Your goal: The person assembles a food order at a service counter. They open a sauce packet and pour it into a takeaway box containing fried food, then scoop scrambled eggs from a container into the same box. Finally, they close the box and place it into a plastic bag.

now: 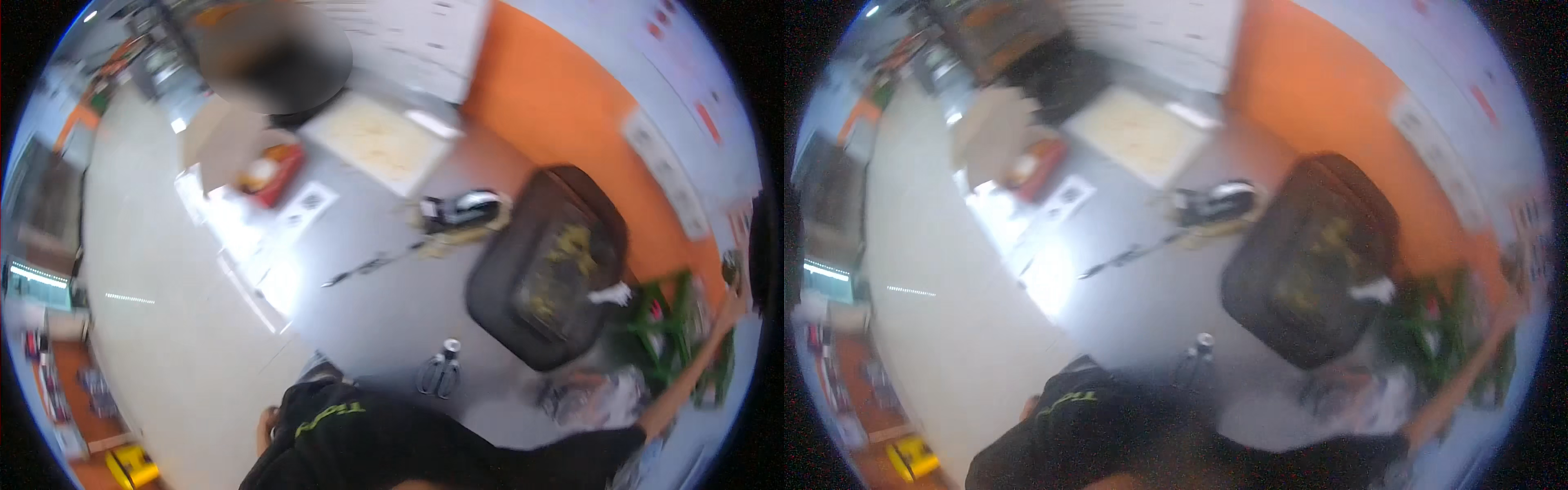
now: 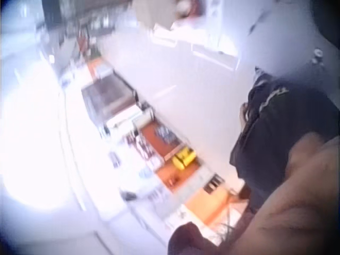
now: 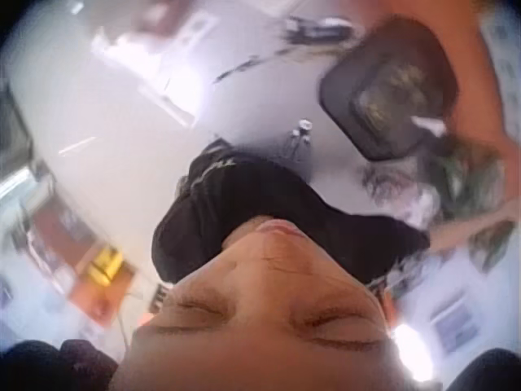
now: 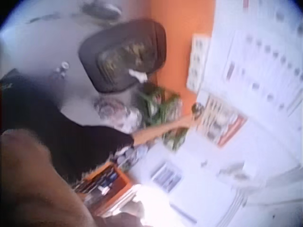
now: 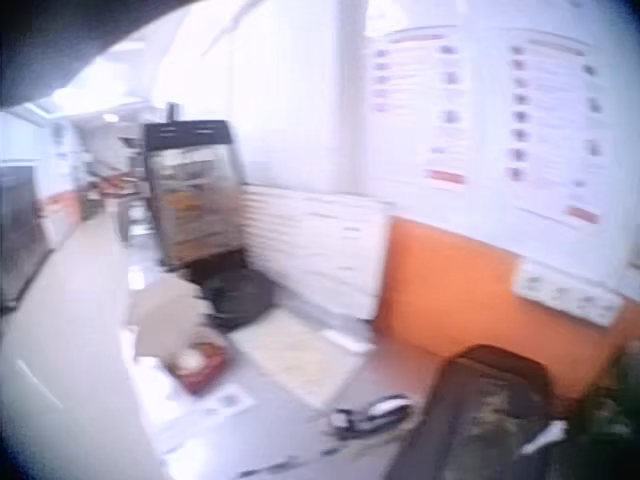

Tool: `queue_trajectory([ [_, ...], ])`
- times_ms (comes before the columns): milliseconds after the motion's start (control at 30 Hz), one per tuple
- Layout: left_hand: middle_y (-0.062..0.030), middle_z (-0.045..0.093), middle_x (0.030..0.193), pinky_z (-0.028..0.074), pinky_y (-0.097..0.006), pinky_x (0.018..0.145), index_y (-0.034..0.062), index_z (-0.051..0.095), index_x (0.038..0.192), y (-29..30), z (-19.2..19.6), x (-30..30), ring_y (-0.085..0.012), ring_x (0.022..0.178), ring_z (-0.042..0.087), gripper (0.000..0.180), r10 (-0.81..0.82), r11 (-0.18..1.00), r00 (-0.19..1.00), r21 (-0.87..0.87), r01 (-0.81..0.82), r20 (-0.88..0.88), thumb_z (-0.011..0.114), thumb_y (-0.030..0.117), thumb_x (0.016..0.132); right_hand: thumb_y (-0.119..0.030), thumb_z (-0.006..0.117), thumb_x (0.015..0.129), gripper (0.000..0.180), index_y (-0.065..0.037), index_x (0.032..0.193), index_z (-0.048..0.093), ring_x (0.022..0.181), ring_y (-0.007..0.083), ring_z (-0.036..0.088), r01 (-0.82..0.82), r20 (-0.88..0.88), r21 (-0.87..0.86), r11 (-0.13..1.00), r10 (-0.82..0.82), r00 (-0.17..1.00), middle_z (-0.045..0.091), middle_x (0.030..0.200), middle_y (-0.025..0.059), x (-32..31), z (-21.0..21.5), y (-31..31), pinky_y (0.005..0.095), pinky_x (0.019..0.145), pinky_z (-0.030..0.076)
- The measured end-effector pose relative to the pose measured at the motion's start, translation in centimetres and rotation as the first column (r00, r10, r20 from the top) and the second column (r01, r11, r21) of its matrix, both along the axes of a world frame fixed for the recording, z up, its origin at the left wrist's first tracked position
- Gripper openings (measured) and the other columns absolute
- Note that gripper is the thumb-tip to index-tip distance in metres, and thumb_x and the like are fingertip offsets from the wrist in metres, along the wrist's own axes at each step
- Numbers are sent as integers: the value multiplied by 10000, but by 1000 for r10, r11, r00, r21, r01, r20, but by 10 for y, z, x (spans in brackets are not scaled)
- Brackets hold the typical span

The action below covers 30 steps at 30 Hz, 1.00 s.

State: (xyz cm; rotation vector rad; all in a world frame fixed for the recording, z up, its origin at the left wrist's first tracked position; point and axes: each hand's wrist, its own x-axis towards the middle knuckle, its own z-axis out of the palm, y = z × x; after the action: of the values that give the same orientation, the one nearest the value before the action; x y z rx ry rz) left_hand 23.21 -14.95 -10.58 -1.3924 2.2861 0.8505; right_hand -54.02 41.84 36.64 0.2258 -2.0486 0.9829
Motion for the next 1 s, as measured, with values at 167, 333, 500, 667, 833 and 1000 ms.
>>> queue_trajectory([
  [167, -121, 616, 672, 485, -277, 526, -26, 590, 900, -55, 4, -52, -159, 569, 589, 229, 479, 841, 877, 294, -454, -17, 574, 155, 760, -109, 606, 757, 216, 18, 932, 607, 802, 193, 547, -516, 177, -351, 782, 596, 783, 611, 903, 104, 83, -4, -253, 324, 753, 415],
  [333, -122, 628, 707, 487, -280, 558, 9, 583, 926, -146, -47, -66, -160, 605, 601, 259, 542, 791, 830, 410, -453, -130, 570, 221, 777, -147, 549, 809, 213, -3, 960, 592, 778, 136, 556, -747, 541, -161, 645, 690, 480, 604, 881, 76, 165, -97, -525, 269, 716, 443],
  [500, -88, 624, 723, 439, -238, 502, 48, 587, 946, -240, -56, -92, -140, 622, 597, 244, 596, 775, 737, 469, -424, -319, 539, 239, 802, -68, 547, 813, 164, 27, 937, 595, 726, 84, 556, -840, 537, -349, 415, 823, 183, 610, 821, 48, 221, -201, -705, 218, 654, 459],
  [667, -63, 618, 727, 396, -218, 476, 47, 570, 970, -282, -44, -89, -108, 614, 578, 276, 768, 631, 541, 545, -552, -342, 520, 271, 816, -147, 536, 832, 208, -23, 986, 600, 736, 120, 545, -915, 648, -132, 382, 732, 212, 602, 898, 78, 239, -230, -790, 251, 640, 451],
  [833, -74, 622, 754, 403, -233, 478, 35, 529, 1026, -270, -73, -40, -135, 646, 588, 330, 841, 511, 509, 573, -640, -182, 525, 283, 809, -183, 537, 837, 210, -1, 914, 606, 734, 108, 505, -841, 363, -52, 539, 794, 487, 581, 827, 60, 212, -216, -804, 255, 619, 426],
  [1000, -123, 615, 842, 425, -319, 552, 32, 492, 1057, -250, -85, -4, -210, 705, 591, 353, 865, 321, 490, 630, -707, 110, 512, 282, 808, -95, 537, 818, 134, 13, 871, 597, 705, 92, 551, -838, 167, -90, 538, 837, 520, 609, 809, 69, 201, -125, -869, 223, 615, 433],
])
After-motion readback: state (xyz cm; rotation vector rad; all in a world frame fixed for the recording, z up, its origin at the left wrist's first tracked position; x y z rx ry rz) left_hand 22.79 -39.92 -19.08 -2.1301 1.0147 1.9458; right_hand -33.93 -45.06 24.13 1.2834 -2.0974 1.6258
